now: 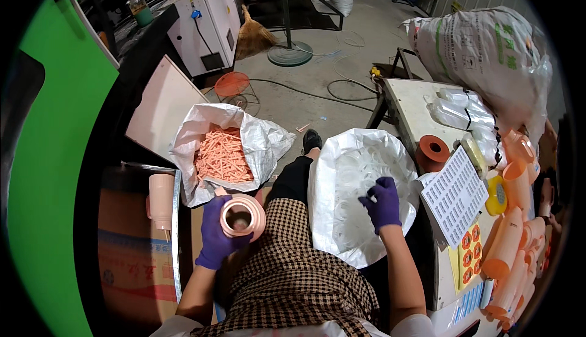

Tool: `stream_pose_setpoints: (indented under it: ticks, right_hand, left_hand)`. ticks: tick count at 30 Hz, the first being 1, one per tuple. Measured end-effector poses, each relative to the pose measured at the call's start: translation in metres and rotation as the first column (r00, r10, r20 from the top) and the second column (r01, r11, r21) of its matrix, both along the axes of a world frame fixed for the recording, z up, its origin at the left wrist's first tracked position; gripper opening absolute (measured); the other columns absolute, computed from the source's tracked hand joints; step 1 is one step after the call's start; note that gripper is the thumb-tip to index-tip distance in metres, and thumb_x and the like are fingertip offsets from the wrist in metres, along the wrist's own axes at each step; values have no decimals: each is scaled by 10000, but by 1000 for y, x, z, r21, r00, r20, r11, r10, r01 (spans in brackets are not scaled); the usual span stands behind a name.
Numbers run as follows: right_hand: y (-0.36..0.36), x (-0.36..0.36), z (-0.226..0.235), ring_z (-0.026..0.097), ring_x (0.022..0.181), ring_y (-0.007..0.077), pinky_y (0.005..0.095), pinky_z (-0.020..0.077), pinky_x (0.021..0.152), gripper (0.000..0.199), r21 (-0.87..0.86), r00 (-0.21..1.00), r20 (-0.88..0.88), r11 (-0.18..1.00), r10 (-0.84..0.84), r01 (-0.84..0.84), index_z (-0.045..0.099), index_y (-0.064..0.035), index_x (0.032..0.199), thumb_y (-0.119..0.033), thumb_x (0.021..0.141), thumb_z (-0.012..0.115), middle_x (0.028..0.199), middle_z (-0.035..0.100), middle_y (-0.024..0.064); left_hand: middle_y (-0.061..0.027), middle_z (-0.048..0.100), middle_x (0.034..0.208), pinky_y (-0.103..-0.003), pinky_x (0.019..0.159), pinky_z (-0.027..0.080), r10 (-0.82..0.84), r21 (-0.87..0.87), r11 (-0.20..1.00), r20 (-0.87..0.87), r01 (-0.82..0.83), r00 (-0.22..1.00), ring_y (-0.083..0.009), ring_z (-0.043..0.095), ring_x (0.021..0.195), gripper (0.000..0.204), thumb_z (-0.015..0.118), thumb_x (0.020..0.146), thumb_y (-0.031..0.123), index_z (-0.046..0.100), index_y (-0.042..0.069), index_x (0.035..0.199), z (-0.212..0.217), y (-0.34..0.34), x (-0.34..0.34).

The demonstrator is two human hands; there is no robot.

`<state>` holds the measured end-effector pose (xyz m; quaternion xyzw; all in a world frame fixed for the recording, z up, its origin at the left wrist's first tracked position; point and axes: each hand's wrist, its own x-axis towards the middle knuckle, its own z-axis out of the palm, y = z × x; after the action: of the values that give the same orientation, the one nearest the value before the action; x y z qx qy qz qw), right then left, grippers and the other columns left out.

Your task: The person applies circular stickers to the side of pink plastic bottles by hand. They pick up a bottle from a bag, peel a sticker from a sheet on the table, and press it onto the bottle's surface.

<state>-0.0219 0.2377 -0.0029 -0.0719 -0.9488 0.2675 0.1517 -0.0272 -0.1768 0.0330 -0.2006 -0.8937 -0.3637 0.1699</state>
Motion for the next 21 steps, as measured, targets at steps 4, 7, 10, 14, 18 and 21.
stream_pose_setpoints:
  ticks: [4, 7, 10, 14, 18, 21]
  right_hand:
    - [-49, 34, 33, 634, 779, 252, 333, 521, 678, 300, -293, 962, -44, 917, 271, -272, 638, -11, 761, -139, 672, 894, 934, 615, 129]
    - [-87, 44, 61, 656, 719, 208, 312, 526, 669, 270, -487, 880, -123, 745, 459, -457, 727, -23, 897, -139, 714, 889, 808, 673, 102]
    - [-123, 39, 99, 726, 910, 265, 339, 574, 812, 482, -576, 733, -267, 506, 626, -642, 702, -21, 1199, -162, 768, 867, 1037, 727, 174]
    - [-162, 23, 100, 710, 966, 327, 377, 583, 836, 305, -437, 625, -413, 458, 663, -774, 699, -72, 1131, -8, 833, 689, 1114, 708, 153]
    - [-179, 21, 87, 695, 770, 329, 385, 567, 682, 205, -268, 783, -150, 738, 603, -620, 725, -140, 923, -48, 741, 698, 974, 711, 113]
    - [-184, 29, 87, 699, 780, 324, 384, 565, 676, 201, -195, 832, -116, 809, 543, -555, 723, -134, 921, -43, 744, 696, 967, 710, 101]
  left_hand:
    - [-165, 604, 1251, -407, 1029, 458, -54, -197, 979, 16, 56, 998, -323, 572, 1198, 872, 933, 613, 316, 526, 2, 1318, 16, 2, 2]
    - [-136, 640, 1013, -433, 808, 506, -142, 23, 989, -131, 146, 981, -369, 635, 931, 595, 899, 630, 304, 618, 64, 1096, 54, 27, -10]
    - [-168, 653, 1067, -456, 836, 512, -158, -61, 987, -134, 151, 978, -367, 648, 966, 614, 897, 634, 303, 624, 32, 1112, 48, 28, -11]
    - [-168, 672, 1052, -445, 831, 517, -237, -14, 971, -152, 238, 960, -365, 662, 938, 581, 871, 609, 229, 637, 22, 1098, 67, 47, -11]
    - [-170, 662, 1157, -447, 970, 493, -314, -63, 949, -110, 309, 943, -338, 650, 1066, 717, 893, 609, 332, 632, 13, 1196, 41, 46, -4]
    - [-169, 647, 1216, -455, 1047, 457, -351, -72, 936, -117, 345, 929, -326, 630, 1136, 816, 893, 606, 401, 613, 11, 1265, 47, 50, 2]
